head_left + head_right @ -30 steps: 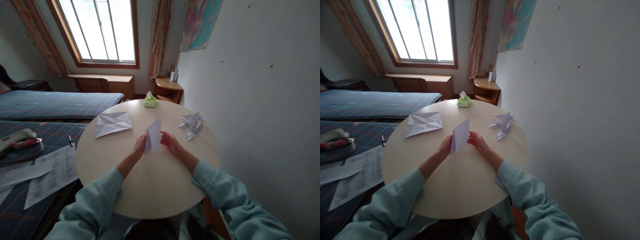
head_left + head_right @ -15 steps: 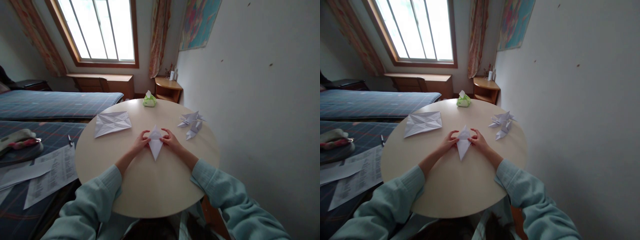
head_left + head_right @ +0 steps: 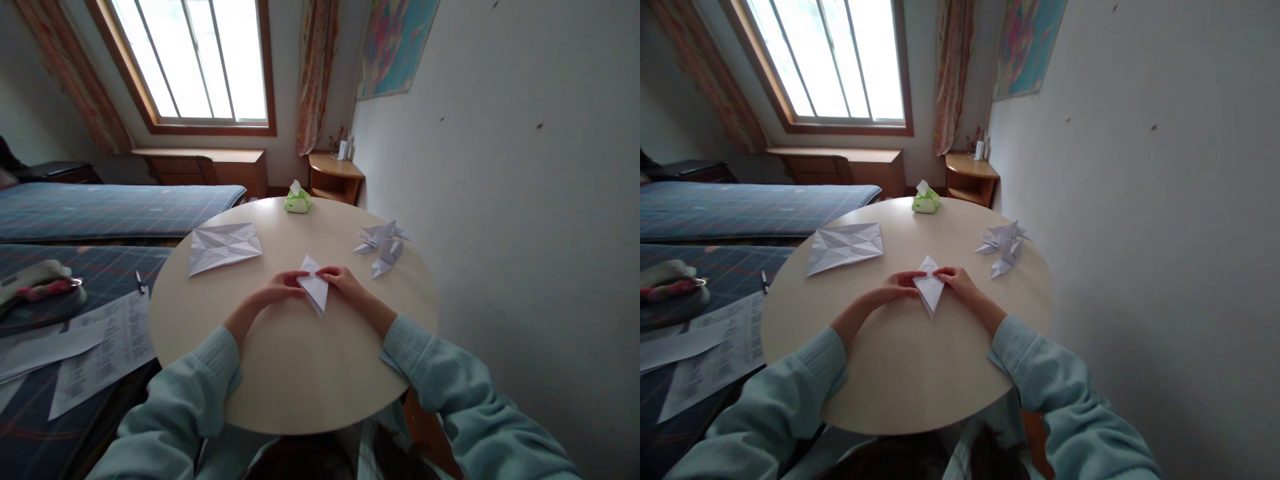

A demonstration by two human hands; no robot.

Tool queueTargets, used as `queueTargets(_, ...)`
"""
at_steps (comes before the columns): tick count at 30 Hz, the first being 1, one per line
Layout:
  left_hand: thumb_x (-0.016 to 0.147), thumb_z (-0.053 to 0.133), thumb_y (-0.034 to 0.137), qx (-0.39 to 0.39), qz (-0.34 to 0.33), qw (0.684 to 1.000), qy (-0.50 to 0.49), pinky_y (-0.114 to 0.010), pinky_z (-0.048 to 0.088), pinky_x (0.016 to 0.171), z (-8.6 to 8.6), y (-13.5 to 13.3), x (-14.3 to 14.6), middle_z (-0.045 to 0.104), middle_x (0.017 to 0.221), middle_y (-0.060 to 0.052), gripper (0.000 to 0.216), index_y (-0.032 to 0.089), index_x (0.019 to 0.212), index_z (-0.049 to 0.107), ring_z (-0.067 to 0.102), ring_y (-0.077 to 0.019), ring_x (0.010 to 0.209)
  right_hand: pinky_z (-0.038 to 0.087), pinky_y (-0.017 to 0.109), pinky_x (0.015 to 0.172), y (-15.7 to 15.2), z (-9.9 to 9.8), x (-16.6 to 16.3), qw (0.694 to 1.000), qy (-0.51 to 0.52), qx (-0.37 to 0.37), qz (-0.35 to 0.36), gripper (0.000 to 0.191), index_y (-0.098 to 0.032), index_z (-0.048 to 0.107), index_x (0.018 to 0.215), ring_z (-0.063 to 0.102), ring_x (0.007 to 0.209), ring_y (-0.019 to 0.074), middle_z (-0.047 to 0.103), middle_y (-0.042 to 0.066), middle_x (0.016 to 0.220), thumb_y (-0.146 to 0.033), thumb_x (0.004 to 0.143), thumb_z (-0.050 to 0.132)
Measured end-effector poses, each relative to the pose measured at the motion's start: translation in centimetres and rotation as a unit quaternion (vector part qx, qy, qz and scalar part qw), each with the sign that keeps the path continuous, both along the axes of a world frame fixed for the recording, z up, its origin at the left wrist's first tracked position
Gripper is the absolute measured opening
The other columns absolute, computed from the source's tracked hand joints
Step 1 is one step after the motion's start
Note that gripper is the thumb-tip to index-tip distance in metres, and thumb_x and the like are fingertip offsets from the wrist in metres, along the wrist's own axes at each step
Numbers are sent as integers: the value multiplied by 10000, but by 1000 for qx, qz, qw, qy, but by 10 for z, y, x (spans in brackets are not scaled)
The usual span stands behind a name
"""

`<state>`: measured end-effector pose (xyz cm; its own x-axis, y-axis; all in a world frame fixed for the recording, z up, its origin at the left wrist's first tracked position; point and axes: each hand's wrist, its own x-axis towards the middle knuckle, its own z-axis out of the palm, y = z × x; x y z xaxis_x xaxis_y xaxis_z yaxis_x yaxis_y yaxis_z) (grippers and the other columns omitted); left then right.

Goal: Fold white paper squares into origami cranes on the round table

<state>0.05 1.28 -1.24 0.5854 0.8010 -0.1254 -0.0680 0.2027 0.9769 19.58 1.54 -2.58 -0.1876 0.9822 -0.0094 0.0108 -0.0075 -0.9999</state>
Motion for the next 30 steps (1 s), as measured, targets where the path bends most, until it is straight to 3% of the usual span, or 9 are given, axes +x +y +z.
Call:
queueTargets(4, 490, 751, 343, 36, 51, 997, 38, -243, 433, 671, -5, 3, 2, 646, 820, -56, 548, 121, 975, 623, 568, -130, 707, 377, 221, 572, -2, 2, -1, 1000, 5, -2, 0, 243, -143, 659, 730, 517, 598, 107, 640, 6, 686, -326, 569, 656)
queueTargets(9, 599, 616, 526, 71, 131, 988, 47, -241, 437, 604, -12, 6, 5, 629, 662, -39, 464, 98, 770, 666, 551, -132, 623, 345, 210, 454, -6, 7, -4, 997, 54, -53, 29, 480, -120, 633, 671, 498, 485, 99, 611, 34, 592, -587, 638, 529)
queueTargets(11, 580, 626, 531, 70, 150, 985, 42, -248, 442, 602, -13, 6, 7, 627, 643, -33, 467, 99, 751, 664, 554, -140, 618, 344, 205, 444, -7, 9, -4, 997, 44, -51, 43, 438, -127, 629, 660, 499, 480, 97, 611, 23, 585, -559, 594, 592)
queueTargets(14, 561, 650, 507, 75, 149, 985, 41, -246, 443, 601, -12, 4, 8, 644, 679, -36, 488, 104, 836, 656, 563, -145, 632, 380, 210, 486, -8, 9, -5, 998, 25, -24, 44, 324, -145, 626, 677, 529, 541, 109, 626, 0, 623, -430, 538, 686)
queueTargets(16, 566, 662, 476, 89, 147, 984, 46, -228, 430, 568, -11, 3, 8, 648, 670, -24, 565, 120, 1001, 605, 560, -132, 603, 396, 214, 503, -8, 6, -5, 999, 25, -14, 39, 302, -146, 613, 695, 542, 570, 115, 627, -6, 639, -381, 526, 699)
queueTargets(20, 571, 687, 412, 94, 150, 982, 66, -193, 391, 496, -12, 3, 6, 633, 598, 10, 741, 142, 1212, 431, 537, -102, 511, 372, 191, 441, -4, -1, -6, 999, 44, -3, 3, 418, -171, 544, 838, 498, 479, 84, 548, -69, 548, -298, 482, 724)
queueTargets(25, 521, 719, 410, 46, 138, 989, 42, -231, 438, 542, -19, 4, 9, 663, 704, -59, 519, 101, 921, 599, 593, -148, 596, 364, 182, 417, -5, -1, -9, 999, 48, 16, 4, 592, -186, 464, 983, 472, 435, 70, 487, -110, 509, -270, 465, 737)
queueTargets(27, 511, 722, 412, 38, 155, 986, 38, -238, 446, 551, -20, 3, 10, 664, 725, -67, 433, 102, 792, 613, 601, -159, 619, 364, 186, 416, -7, 1, -10, 999, 34, 12, 6, 533, -177, 489, 925, 478, 438, 71, 507, -95, 522, -301, 469, 737)
queueTargets(30, 502, 723, 415, 34, 185, 981, 36, -244, 452, 556, -19, 2, 11, 663, 726, -60, 419, 109, 763, 605, 603, -165, 633, 351, 193, 413, -8, 4, -10, 1000, 8, 10, 11, 366, -157, 509, 712, 478, 441, 70, 545, -55, 535, -372, 501, 716)
